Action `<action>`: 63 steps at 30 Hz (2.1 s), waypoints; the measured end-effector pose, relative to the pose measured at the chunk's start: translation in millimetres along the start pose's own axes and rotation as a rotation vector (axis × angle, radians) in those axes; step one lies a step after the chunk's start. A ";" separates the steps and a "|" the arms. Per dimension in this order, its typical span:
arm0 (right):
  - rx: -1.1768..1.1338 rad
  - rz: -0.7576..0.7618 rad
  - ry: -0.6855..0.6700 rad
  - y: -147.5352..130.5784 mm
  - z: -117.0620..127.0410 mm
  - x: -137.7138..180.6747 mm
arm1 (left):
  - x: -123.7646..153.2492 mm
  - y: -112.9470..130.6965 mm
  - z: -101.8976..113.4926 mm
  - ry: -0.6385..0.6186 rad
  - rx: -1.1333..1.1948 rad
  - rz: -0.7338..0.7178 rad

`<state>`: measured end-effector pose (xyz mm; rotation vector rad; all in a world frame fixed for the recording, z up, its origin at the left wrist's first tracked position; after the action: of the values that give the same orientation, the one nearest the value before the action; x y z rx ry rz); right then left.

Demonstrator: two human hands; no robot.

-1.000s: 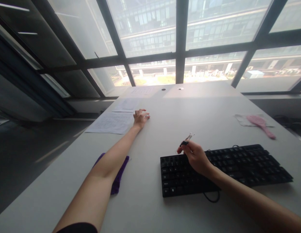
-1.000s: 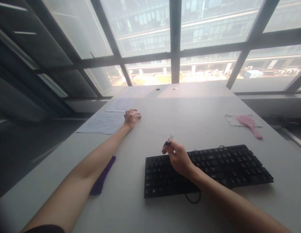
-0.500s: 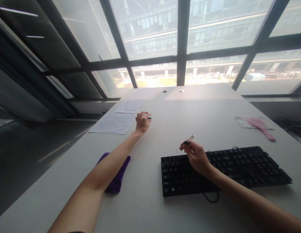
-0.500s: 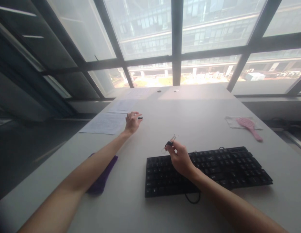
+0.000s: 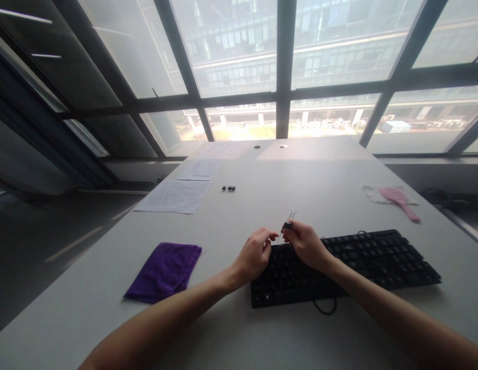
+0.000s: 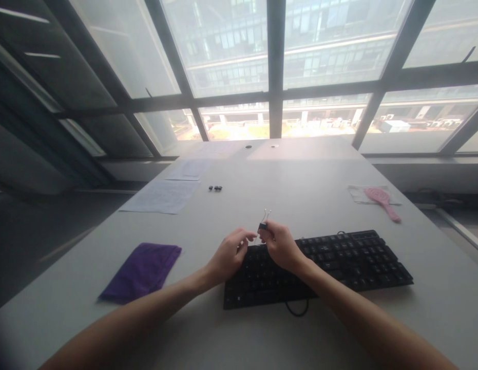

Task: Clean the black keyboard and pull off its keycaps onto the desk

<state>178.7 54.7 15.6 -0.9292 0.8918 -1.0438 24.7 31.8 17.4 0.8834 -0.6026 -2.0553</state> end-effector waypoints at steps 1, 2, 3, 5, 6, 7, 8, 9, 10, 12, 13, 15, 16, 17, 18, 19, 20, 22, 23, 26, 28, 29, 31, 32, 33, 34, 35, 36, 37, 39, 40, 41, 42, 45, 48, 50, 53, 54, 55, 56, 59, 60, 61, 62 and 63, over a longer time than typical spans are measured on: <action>0.006 0.002 -0.013 0.2 -1.9 -0.1 | 0.3 -0.6 -0.9 0.006 0.013 -0.004; 0.013 0.003 -0.022 0.2 -3.3 -0.3 | 0.3 -1.4 -1.4 0.013 0.021 -0.009; 0.020 0.005 -0.031 0.0 -4.3 -0.5 | 0.2 -2.1 -1.7 0.020 0.026 -0.014; 0.042 0.022 -0.053 -1.8 -5.8 -0.6 | 0.7 -3.1 -2.7 0.024 0.024 -0.019; 0.055 0.040 -0.063 -3.5 -6.3 -0.3 | 1.2 -3.3 -3.5 0.021 0.021 -0.022; 0.068 0.064 -0.074 -5.6 -6.8 0.3 | 1.7 -3.4 -4.2 0.017 0.016 -0.024; 0.080 0.091 -0.083 -7.8 -7.4 1.3 | 2.1 -3.5 -4.5 0.014 0.012 -0.025; 0.092 0.117 -0.089 -9.9 -7.8 2.5 | 2.1 -3.8 -3.9 0.016 0.011 -0.024; 0.101 0.139 -0.089 -11.6 -8.0 3.8 | 1.6 -4.5 -2.2 0.024 0.011 -0.019; 0.110 0.158 -0.081 -12.7 -7.9 6.1 | -1.3 -7.7 3.5 0.041 0.011 0.006; 0.111 0.159 -0.073 -12.4 -7.5 6.8 | -3.5 -10.2 6.7 0.037 0.004 0.024; 0.108 0.154 -0.070 -11.0 -7.2 7.7 | -8.3 -16.4 11.2 -0.010 -0.037 0.070; 0.108 0.155 -0.073 -10.6 -7.3 7.9 | -10.3 -20.0 12.2 -0.049 -0.071 0.097; 0.111 0.161 -0.078 -10.5 -7.6 8.1 | -11.7 -23.6 12.4 -0.088 -0.112 0.123; 0.116 0.170 -0.081 -10.9 -7.8 8.3 | -12.5 -27.0 12.0 -0.123 -0.157 0.147; 0.121 0.182 -0.082 -11.7 -8.1 8.7 | -12.8 -30.1 10.8 -0.152 -0.201 0.169; 0.129 0.194 -0.085 -12.7 -8.4 9.2 | -12.7 -32.8 8.8 -0.180 -0.239 0.187; 0.146 0.214 -0.094 -15.0 -9.5 10.6 | -12.2 -36.8 3.5 -0.223 -0.289 0.215; 0.155 0.223 -0.105 -16.0 -10.5 11.4 | -12.2 -38.2 0.8 -0.238 -0.299 0.230; 0.168 0.243 -0.141 -18.0 -13.1 13.8 | -13.2 -41.4 -4.6 -0.253 -0.259 0.283; 0.171 0.248 -0.148 -18.1 -13.6 14.5 | -14.2 -43.4 -5.7 -0.244 -0.187 0.325; 0.173 0.245 -0.143 -17.7 -13.4 14.5 | -14.7 -44.1 -5.5 -0.233 -0.149 0.340; 0.169 0.236 -0.128 -16.9 -12.4 14.2 | -15.4 -45.5 -3.7 -0.198 -0.084 0.353; 0.164 0.232 -0.122 -16.6 -12.0 14.0 | -15.6 -46.1 -2.4 -0.180 -0.054 0.353; 0.158 0.229 -0.117 -16.3 -11.5 13.8 | -15.7 -46.7 -1.1 -0.164 -0.022 0.351; 0.154 0.226 -0.116 -16.2 -11.4 13.7 | -15.8 -47.5 0.4 -0.151 0.007 0.351; 0.150 0.225 -0.116 -16.1 -11.2 13.7 | -15.9 -48.5 2.2 -0.138 0.029 0.352; 0.149 0.225 -0.119 -16.0 -11.2 13.7 | -16.1 -49.4 4.3 -0.128 0.042 0.354; 0.149 0.224 -0.119 -16.0 -11.1 13.8 | -16.4 -50.2 6.5 -0.118 0.046 0.355; 0.149 0.226 -0.118 -15.8 -11.0 13.7 | -17.2 -51.1 9.9 -0.114 0.031 0.351; 0.150 0.226 -0.115 -15.7 -10.9 13.5 | -17.4 -51.0 10.1 -0.128 0.012 0.344; 0.152 0.227 -0.110 -15.4 -10.8 13.3 | -17.4 -50.6 9.0 -0.157 -0.014 0.334; 0.154 0.227 -0.106 -15.1 -10.8 13.1 | -17.0 -50.0 6.7 -0.195 -0.044 0.324; 0.161 0.221 -0.100 -13.7 -11.3 12.7 | -14.0 -47.9 -1.9 -0.273 -0.113 0.311; 0.161 0.216 -0.099 -12.9 -11.5 13.0 | -11.8 -46.7 -5.0 -0.224 -0.051 0.324; 0.158 0.216 -0.102 -13.3 -11.5 13.3 | -11.6 -47.4 -3.3 -0.179 0.009 0.336; 0.151 0.220 -0.105 -15.3 -11.0 13.5 | -14.4 -49.9 5.1 -0.140 0.030 0.344; 0.149 0.221 -0.106 -16.0 -10.9 13.5 | -16.2 -50.9 9.4 -0.125 0.023 0.342; 0.147 0.222 -0.108 -16.6 -10.8 13.5 | -18.2 -52.0 14.1 -0.106 0.012 0.338; 0.146 0.222 -0.108 -17.0 -10.7 13.4 | -20.3 -53.2 19.3 -0.080 -0.004 0.333; 0.147 0.221 -0.113 -16.7 -10.8 13.5 | -25.0 -59.6 33.9 0.015 -0.105 0.307; 0.146 0.221 -0.111 -16.4 -10.8 13.5 | -25.7 -62.6 37.5 0.041 -0.157 0.296; 0.143 0.222 -0.111 -16.0 -10.9 13.5 | -26.0 -65.9 40.3 0.063 -0.209 0.281; 0.140 0.222 -0.110 -15.7 -10.9 13.5 | -26.0 -69.2 42.5 0.084 -0.256 0.263; 0.136 0.221 -0.109 -15.4 -11.0 13.5 | -25.8 -72.3 44.1 0.102 -0.293 0.243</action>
<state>167.4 36.2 24.0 -0.7477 0.8023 -0.8450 -32.6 98.4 7.2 0.7014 -0.3246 -1.8090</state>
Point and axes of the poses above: each hand's wrist, its own x-axis away from the middle knuckle, its own z-axis out of the back of the hand, y = z × x, the point moved 6 cm from there along -x, towards the middle knuckle, and after that the axes turned 7 degrees about -z, right-handed, at the moved point
